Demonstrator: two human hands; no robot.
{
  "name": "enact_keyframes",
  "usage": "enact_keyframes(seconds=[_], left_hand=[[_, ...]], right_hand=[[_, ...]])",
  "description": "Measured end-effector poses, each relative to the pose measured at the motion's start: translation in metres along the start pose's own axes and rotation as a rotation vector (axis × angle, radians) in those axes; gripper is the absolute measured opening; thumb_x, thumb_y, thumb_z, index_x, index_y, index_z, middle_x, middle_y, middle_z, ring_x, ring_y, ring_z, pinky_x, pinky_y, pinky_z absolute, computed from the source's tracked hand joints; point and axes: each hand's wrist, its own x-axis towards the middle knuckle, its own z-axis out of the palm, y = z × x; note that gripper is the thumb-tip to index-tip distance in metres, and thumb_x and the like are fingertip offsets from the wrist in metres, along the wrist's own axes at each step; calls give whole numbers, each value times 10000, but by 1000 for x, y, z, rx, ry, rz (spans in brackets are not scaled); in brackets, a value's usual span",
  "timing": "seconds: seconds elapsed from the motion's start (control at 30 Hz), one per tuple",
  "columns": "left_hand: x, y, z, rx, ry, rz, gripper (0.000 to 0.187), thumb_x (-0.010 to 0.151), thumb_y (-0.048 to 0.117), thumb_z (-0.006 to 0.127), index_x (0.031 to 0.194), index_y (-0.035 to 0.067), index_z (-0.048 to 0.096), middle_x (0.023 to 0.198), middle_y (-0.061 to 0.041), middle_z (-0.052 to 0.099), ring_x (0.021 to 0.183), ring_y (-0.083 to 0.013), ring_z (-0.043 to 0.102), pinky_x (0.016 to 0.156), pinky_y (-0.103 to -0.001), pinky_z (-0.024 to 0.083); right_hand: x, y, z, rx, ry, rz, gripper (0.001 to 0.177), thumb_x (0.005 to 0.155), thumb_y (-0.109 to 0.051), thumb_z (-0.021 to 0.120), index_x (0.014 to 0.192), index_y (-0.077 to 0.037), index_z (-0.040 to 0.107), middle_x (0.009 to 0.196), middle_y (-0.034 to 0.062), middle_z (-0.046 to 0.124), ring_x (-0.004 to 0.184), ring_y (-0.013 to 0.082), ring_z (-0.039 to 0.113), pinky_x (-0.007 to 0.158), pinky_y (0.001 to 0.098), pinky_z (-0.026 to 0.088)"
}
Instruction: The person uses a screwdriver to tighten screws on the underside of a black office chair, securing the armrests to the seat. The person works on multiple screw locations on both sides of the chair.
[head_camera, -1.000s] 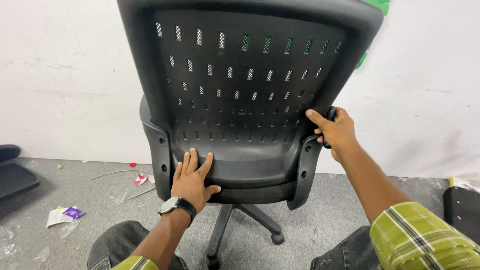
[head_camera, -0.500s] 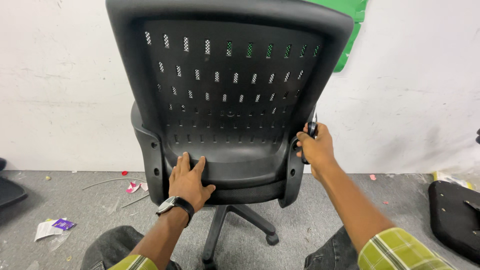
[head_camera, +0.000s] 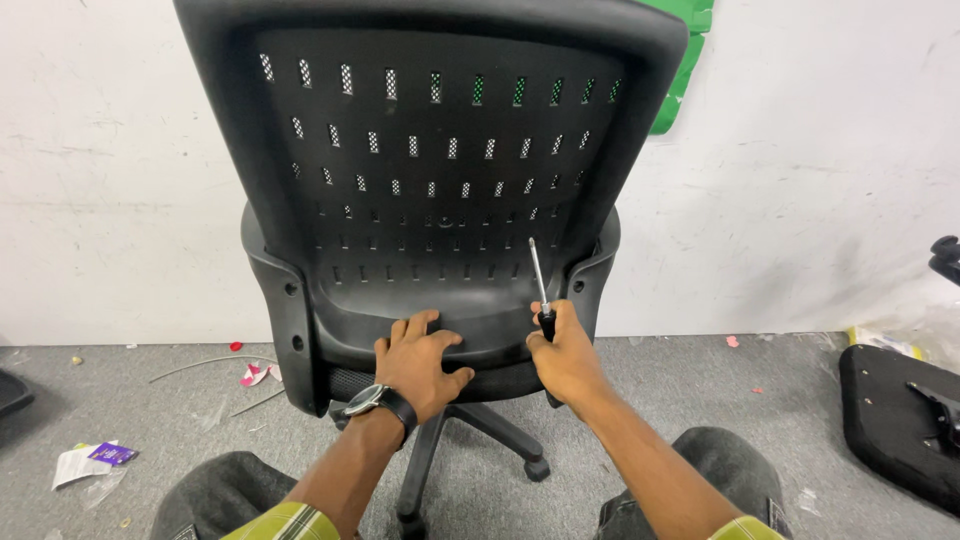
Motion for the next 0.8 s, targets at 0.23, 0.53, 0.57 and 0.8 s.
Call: enact_keyframes(seconds=[0.23, 0.53, 0.57, 0.8], left_hand=[[5, -7, 4, -53, 69, 32, 499, 744, 318, 821, 1211, 202, 687, 1494, -50, 399, 1380, -260, 337, 1098, -463, 274], [11, -11, 15, -112, 195, 78, 366, 724, 302, 818, 1054, 192, 704, 1177, -26, 521, 1161, -250, 446, 990, -424, 333], [12, -10, 17, -116, 213, 87, 353, 724, 300, 819, 1039, 189, 706, 1171, -27, 525, 1154, -252, 450, 981, -425, 335], [14, -9, 20, -162, 260, 114, 296, 715, 269, 819, 980, 184, 718, 1135, -28, 543, 1116, -255, 471, 935, -429, 338]], right_hand=[[-4, -1, 8, -63, -73, 131, 398, 926, -104, 549, 1310, -79, 448, 1382, 57, 582, 1158, 203, 638, 991, 397, 488], [-15, -10, 8, -63, -84, 218, 430, 941, -130, 544, 1364, -137, 466, 1178, 94, 644, 1046, 213, 660, 951, 402, 498], [-15, -10, 7, -67, -95, 240, 425, 947, -132, 540, 1366, -134, 469, 1139, 122, 658, 1008, 233, 673, 931, 410, 515], [-9, 5, 12, -35, -31, 140, 363, 909, -102, 547, 1268, -98, 492, 1110, 86, 692, 965, 190, 697, 904, 367, 507]])
